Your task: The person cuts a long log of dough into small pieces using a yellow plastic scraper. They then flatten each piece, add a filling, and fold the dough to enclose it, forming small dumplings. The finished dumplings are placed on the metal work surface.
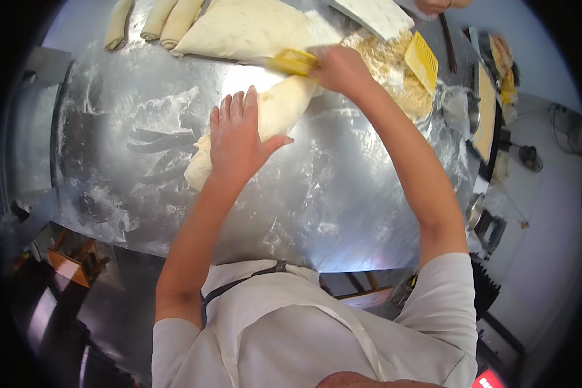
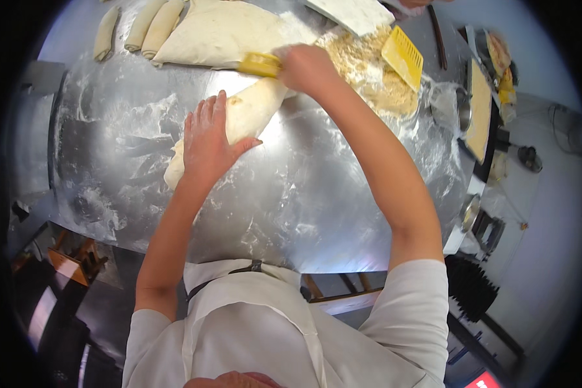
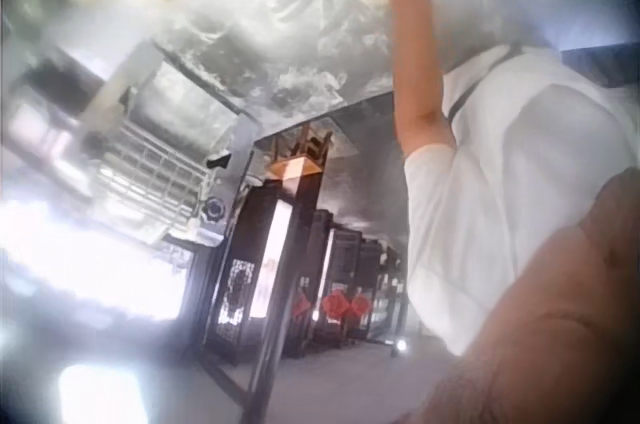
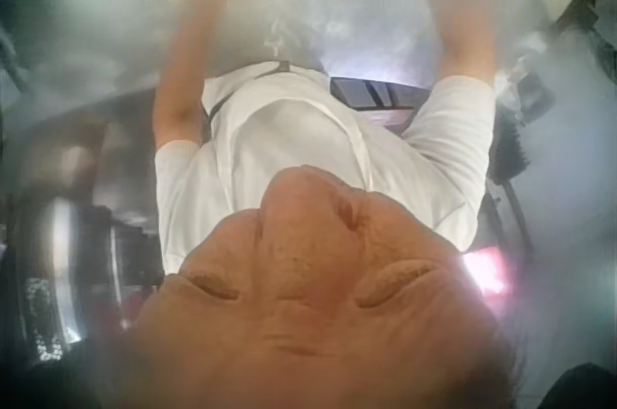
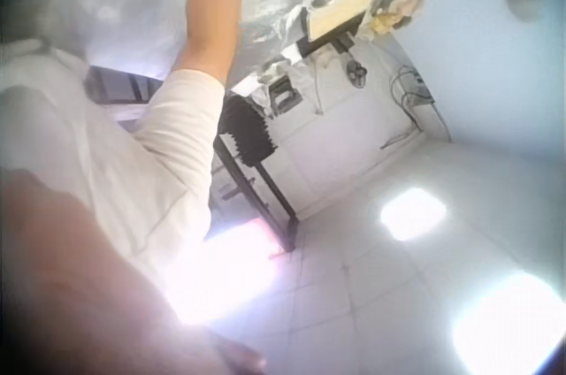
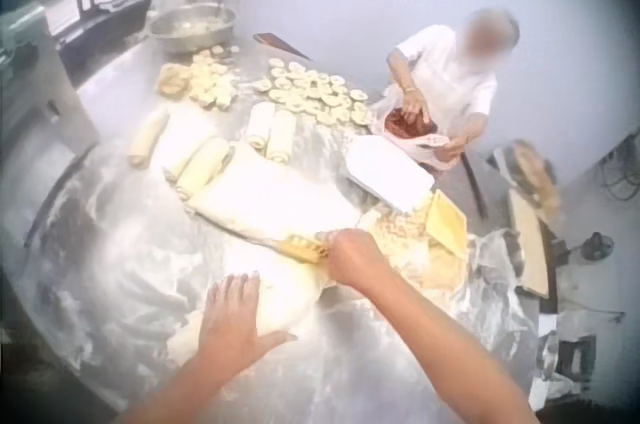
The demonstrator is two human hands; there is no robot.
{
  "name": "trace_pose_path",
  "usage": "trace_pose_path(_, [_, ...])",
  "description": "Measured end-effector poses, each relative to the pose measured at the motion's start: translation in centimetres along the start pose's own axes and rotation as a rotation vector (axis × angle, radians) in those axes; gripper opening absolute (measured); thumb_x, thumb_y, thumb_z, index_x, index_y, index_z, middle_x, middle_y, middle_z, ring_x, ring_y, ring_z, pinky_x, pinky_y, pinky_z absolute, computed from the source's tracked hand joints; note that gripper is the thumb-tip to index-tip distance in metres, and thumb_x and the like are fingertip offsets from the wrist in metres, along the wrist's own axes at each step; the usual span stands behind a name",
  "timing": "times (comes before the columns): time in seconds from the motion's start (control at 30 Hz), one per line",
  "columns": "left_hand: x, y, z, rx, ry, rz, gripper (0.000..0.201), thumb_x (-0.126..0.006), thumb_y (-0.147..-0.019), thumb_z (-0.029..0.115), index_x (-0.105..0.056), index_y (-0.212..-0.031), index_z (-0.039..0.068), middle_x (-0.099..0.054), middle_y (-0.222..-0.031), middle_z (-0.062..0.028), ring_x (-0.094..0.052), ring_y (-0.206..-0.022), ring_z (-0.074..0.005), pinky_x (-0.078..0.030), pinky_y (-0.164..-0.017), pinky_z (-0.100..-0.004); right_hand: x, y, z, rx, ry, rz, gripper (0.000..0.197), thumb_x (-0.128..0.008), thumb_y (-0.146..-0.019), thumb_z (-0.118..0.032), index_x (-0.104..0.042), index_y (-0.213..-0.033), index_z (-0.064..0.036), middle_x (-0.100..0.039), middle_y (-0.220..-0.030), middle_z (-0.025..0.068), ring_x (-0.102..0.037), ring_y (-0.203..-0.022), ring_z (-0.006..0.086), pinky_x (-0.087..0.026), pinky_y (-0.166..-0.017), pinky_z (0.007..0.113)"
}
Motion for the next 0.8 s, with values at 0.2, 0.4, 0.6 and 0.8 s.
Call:
trace_pose_path(0.2, [-0.5,0.8,0.7,-0.152,0.025,-0.116,0.084,-0.083,-0.075,0.040,-0.048,-0.144,0.008,-0.059,-0.121,-0.0145,-0.056,-0.113,-0.0336,-0.045,-0.094,-0.0500,-6.4,1.4,-0.3,-0.173,-0.437,-0.407,0.039,-0.079,-0.065,-0.029,-0.076,-0.094,-0.0040,-0.074,-0.081,0.0146,-0.071,-0.074,0.0265,-0.056,-0.068,0.040])
trace_pose_path(0.4, [-4.8,13.2,6.8,-0.421,0.076,-0.452,0.088,-0.087,-0.068,0.024,-0.049,-0.148,0.019,-0.051,-0.140,-0.0142,-0.054,-0.121,-0.0342,-0.045,-0.099,-0.0491,-10.7,20.9,4.8,-0.682,-1.088,-0.343,0.036,-0.087,-0.072,-0.017,-0.074,-0.101,-0.0008,-0.076,-0.088,0.0107,-0.071,-0.075,0.0192,-0.057,-0.069,0.033])
trace_pose_path(0.6, [1.0,12.0,8.1,-0.395,-0.066,-0.318,0.101,-0.085,-0.074,0.029,-0.032,-0.159,0.018,-0.026,-0.163,-0.0186,-0.030,-0.147,-0.0452,-0.022,-0.117,-0.0649,-10.6,32.3,11.3,-0.888,-0.916,-0.079,0.061,-0.084,-0.078,-0.016,-0.058,-0.129,0.0056,-0.074,-0.102,0.0161,-0.073,-0.089,0.0254,-0.058,-0.077,0.038])
trace_pose_path(0.8, [0.6,16.3,3.0,-0.341,0.089,-0.115,0.106,-0.085,-0.068,0.051,-0.038,-0.155,0.014,-0.030,-0.162,-0.0201,-0.028,-0.149,-0.0429,-0.019,-0.117,-0.0655,-2.2,31.0,1.5,-0.422,-0.186,0.373,0.074,-0.081,-0.077,-0.025,-0.051,-0.140,0.0007,-0.059,-0.132,0.0240,-0.054,-0.125,0.0422,-0.043,-0.106,0.049])
Point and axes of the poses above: each hand's wrist, its own y-axis away from the middle knuckle, its own x-axis out of the back of the hand, z = x × y, the point moved 10 cm from there along -y, towards the middle knuckle
